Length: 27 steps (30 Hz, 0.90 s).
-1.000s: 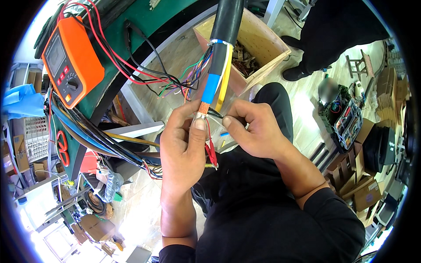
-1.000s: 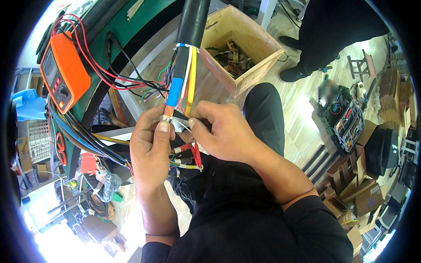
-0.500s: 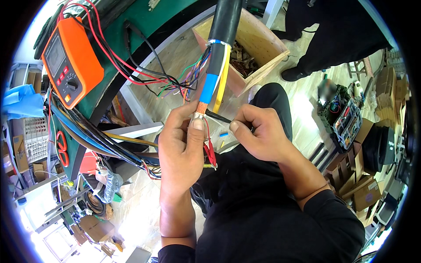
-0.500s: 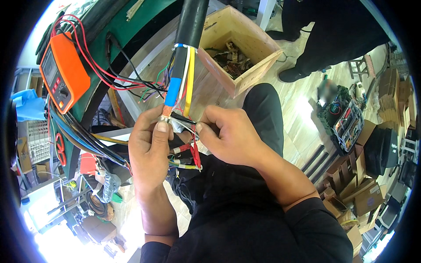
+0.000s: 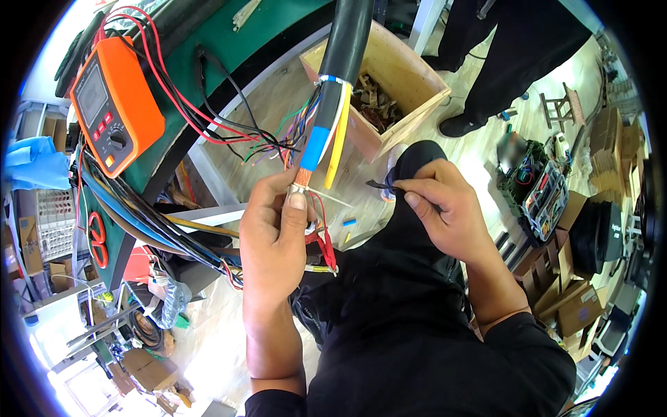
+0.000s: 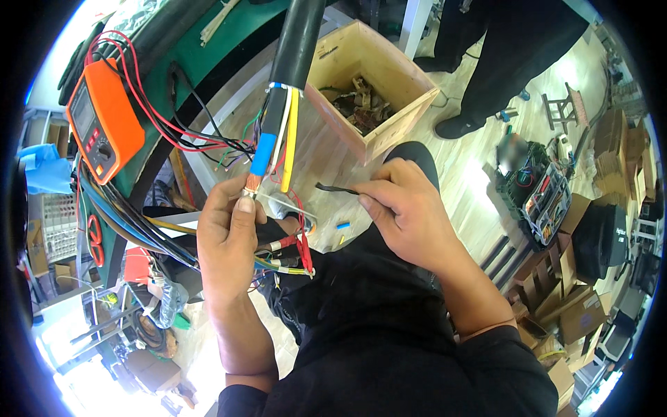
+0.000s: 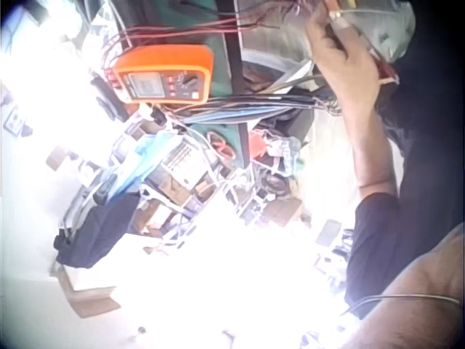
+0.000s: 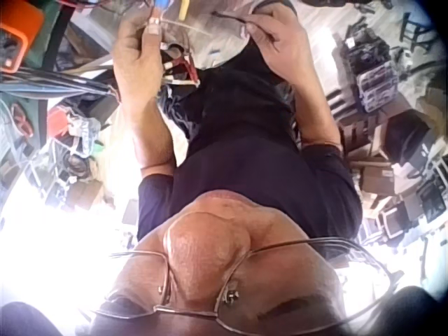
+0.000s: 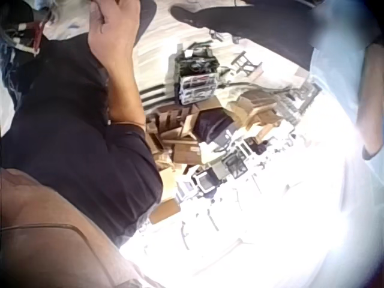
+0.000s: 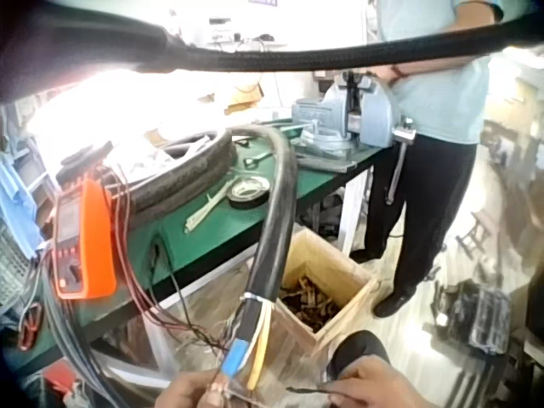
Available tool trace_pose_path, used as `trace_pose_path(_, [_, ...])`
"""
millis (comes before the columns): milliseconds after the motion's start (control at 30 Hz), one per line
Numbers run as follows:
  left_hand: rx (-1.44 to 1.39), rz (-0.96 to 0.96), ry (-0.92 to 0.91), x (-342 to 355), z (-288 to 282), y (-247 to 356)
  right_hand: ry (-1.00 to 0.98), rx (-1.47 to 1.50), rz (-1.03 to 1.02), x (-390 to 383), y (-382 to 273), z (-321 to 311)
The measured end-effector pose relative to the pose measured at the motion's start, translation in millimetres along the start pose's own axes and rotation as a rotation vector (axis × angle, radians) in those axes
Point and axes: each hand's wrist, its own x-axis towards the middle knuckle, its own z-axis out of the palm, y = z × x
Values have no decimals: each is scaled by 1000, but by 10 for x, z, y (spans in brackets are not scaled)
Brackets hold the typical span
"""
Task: The person assembles a cable harness by hand, applying blue and yellow tape to wire junctions, sliding a metal connector onto a thick cable, and testing connections with a multimeter.
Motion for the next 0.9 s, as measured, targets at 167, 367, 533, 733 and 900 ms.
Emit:
trace_pose_path(167, [39, 16, -22, -1, -46, 55, 8, -56, 161, -219, 144, -55])
trace_pose_path(367, [64, 70, 0, 22, -61, -10, -60, -222, 368, -609, 833, -256])
trace_pose_path(533, [-23, 68, -34, -1, -24, 13, -43, -274, 667, -995, 1267, -468])
trace_pose_path(733, [14, 153, -26, 5, -77, -104, -179, -506, 706, -1349, 1634, -458])
trace_pose_path(900, [-7, 164, -28, -5, -82, -159, -79, -590, 519, -1421, 1846, -322])
